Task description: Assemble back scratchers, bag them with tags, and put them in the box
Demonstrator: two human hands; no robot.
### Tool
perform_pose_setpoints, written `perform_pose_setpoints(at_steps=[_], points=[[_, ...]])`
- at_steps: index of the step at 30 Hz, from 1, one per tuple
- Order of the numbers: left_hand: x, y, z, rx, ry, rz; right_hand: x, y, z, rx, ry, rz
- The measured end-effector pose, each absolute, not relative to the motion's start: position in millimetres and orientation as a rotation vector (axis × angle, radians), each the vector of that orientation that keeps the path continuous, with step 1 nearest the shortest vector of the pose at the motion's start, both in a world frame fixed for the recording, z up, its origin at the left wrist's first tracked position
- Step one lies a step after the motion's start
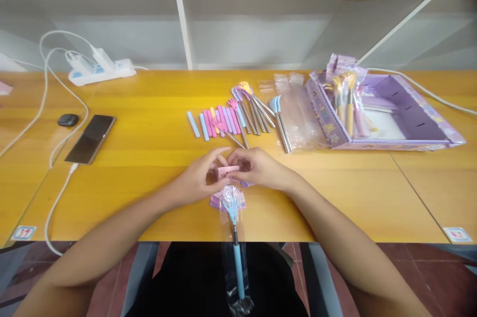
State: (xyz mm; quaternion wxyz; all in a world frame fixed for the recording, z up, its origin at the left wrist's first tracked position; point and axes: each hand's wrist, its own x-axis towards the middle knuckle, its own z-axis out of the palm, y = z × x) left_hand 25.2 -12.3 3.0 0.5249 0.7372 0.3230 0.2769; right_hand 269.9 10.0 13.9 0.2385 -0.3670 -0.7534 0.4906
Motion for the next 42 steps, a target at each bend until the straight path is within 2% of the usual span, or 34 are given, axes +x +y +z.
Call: perform_pose_setpoints(at_steps=[7, 13, 20, 27, 42], points=[[24, -9, 4, 1.670, 0.768, 0.638, 272, 14, 8, -0.943, -1.969, 1.546], [22, -11, 2, 1.628, 0.952, 0.625, 275, 17, 6, -0.967, -1.892, 1.644], [25, -21, -4, 1.464, 1.029, 0.454, 271, 17, 10, -0.976, -1.683, 1.484], [25, -10, 9, 1.199, 0.897, 0.733, 270, 25, 2, -0.856, -1.385, 1.530], [9, 24, 24, 0.787, 0.947, 1.326, 272, 23, 6, -0.721, -1.449, 1.498]])
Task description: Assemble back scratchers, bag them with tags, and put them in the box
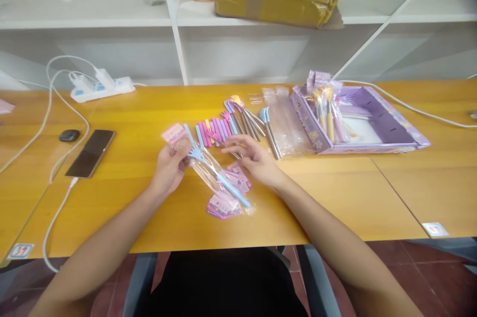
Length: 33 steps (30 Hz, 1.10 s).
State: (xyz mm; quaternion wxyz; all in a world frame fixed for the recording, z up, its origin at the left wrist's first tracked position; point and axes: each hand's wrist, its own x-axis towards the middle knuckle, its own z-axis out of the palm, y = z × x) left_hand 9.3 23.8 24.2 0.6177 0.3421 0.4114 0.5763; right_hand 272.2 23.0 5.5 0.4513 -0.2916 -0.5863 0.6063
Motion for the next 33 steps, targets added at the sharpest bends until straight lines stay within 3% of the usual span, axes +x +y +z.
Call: perform_pose_setpoints(at_steps=[5, 13, 18, 22, 33], points=[[5, 31, 23, 0.736, 0.908, 1.417, 275, 19, 16, -0.755, -1.772, 1.486], [1, 28, 19, 1.081, 0.870, 1.310, 290, 17, 57, -1.051, -1.973, 0.952], [-21, 41, 7, 1.486, 1.308, 1.429, 389, 27, 93, -1.551, -1.699, 0.339], [-39, 52, 1, 1.741, 1.484, 1.336, 463, 48, 87, -1.982, -1.448, -0.104], [-65, 71, -11, 1.848, 1.673, 1.128, 524, 62, 41, -2.271, -1.622, -0.052]])
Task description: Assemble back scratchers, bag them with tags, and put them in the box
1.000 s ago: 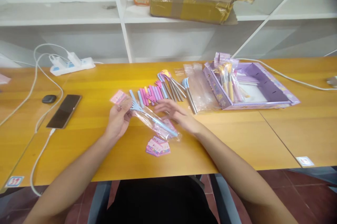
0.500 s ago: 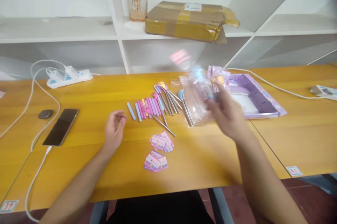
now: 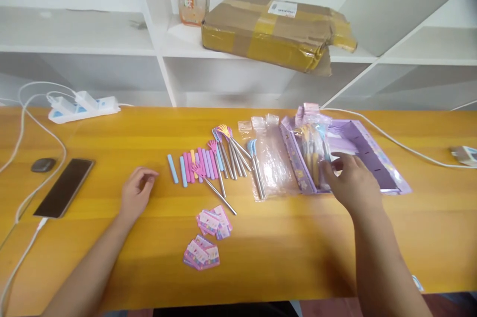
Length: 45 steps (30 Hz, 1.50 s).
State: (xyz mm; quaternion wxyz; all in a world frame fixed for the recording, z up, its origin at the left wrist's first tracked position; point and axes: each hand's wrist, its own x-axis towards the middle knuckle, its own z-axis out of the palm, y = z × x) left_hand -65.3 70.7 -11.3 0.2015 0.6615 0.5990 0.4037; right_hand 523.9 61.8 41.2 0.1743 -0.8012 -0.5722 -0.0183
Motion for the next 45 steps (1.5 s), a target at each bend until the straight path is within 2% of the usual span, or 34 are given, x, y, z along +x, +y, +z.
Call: perform_pose_setpoints(at_steps=[8, 15, 21, 28, 36, 45], points=[[-67, 77, -13, 1.914, 1.668, 1.020, 537, 66, 24, -2.271, -1.548, -0.031], [-46, 78, -7, 2.304, 1.604, 0.670, 497, 53, 41, -1.936, -1.505, -0.441], [-45, 77, -14, 2.343, 1.679, 0.715, 406, 53, 52, -1.773, -1.983, -0.099], [-44, 74, -21, 2.330, 1.780, 0.619, 343, 75, 36, -2.393, -2.104, 0.054], [-45, 55, -5, 2.275, 1.700, 0.465, 348, 87, 11, -2.458, -1.910, 0.130], [-33, 40, 7, 2.348, 1.579, 0.577, 366, 88, 0, -2.233, -1.716, 0.227]])
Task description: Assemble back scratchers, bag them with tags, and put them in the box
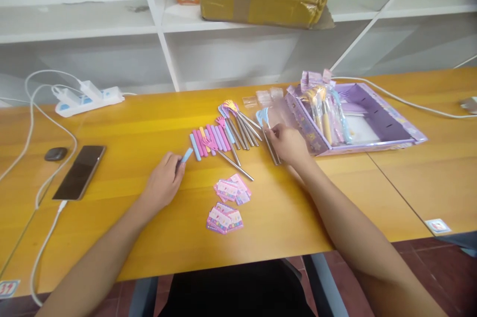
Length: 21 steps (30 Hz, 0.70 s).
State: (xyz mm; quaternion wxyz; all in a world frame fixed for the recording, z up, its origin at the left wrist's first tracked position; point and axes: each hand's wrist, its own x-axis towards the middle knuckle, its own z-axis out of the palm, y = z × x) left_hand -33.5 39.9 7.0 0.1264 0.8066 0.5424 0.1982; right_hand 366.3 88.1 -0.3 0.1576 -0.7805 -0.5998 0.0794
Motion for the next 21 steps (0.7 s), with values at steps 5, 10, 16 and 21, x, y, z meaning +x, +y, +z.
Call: perform_pose_setpoints(at_steps=[5, 10, 16, 21], points=[[-25, 31, 10, 2.394, 1.457, 0.644, 369, 83, 13, -1.738, -1.415, 0.183], [-21, 25, 10, 2.435, 1.339, 0.705, 331, 55, 42, -1.203, -1.205, 0.740], [-18, 19, 12, 2.503, 1.243, 0.696, 285, 21, 29, -0.916, -0.948, 1.222], [-19, 18, 13, 2.599, 1.153, 0.728, 282, 20, 10, -0.886, -0.892, 1.339]])
